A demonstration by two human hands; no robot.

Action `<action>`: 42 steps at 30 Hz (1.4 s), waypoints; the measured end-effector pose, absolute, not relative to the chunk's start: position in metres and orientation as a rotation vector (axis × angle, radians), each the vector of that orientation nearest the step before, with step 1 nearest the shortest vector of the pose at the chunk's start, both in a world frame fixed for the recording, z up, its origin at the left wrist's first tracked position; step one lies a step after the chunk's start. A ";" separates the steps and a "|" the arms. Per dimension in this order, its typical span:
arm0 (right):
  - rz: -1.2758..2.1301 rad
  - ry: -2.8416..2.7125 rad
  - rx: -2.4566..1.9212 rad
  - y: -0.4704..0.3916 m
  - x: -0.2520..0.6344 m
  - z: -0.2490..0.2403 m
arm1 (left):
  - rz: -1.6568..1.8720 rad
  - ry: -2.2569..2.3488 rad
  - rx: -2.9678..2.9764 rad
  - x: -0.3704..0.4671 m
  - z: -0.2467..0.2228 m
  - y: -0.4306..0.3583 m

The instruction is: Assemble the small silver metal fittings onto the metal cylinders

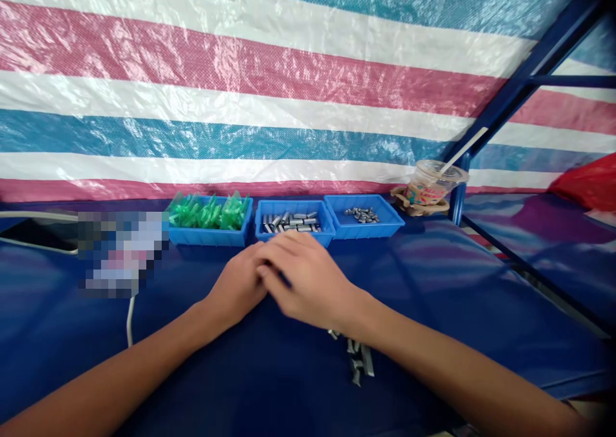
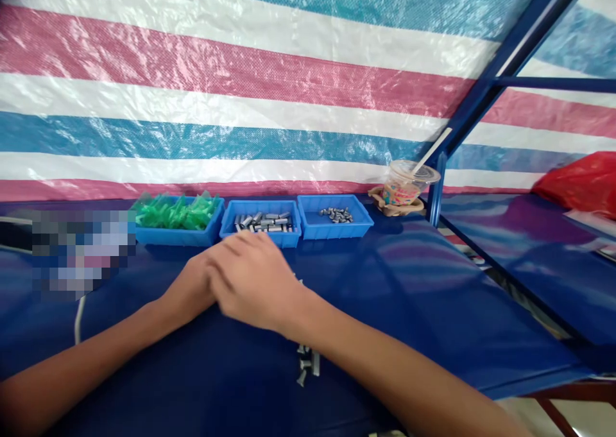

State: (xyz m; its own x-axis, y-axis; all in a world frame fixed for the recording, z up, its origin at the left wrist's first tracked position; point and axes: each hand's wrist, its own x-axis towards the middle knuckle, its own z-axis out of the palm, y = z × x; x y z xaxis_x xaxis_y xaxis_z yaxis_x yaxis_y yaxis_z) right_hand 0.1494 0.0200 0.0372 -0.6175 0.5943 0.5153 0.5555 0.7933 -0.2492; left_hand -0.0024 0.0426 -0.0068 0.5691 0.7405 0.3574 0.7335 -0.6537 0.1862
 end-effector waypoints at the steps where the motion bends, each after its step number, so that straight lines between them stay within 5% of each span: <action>1: 0.090 -2.316 -0.908 0.021 0.163 0.032 | 0.665 1.294 2.764 -0.002 -0.007 0.042; 22: 0.585 -2.162 -1.238 0.019 0.176 0.017 | 1.198 1.076 2.552 0.001 -0.005 0.024; 29: 0.554 -2.037 -1.178 0.019 0.176 0.014 | 1.019 1.125 2.411 -0.002 -0.003 0.024; 42: 0.502 -2.109 -1.146 0.016 0.176 0.012 | 1.237 1.222 2.778 0.002 -0.003 0.019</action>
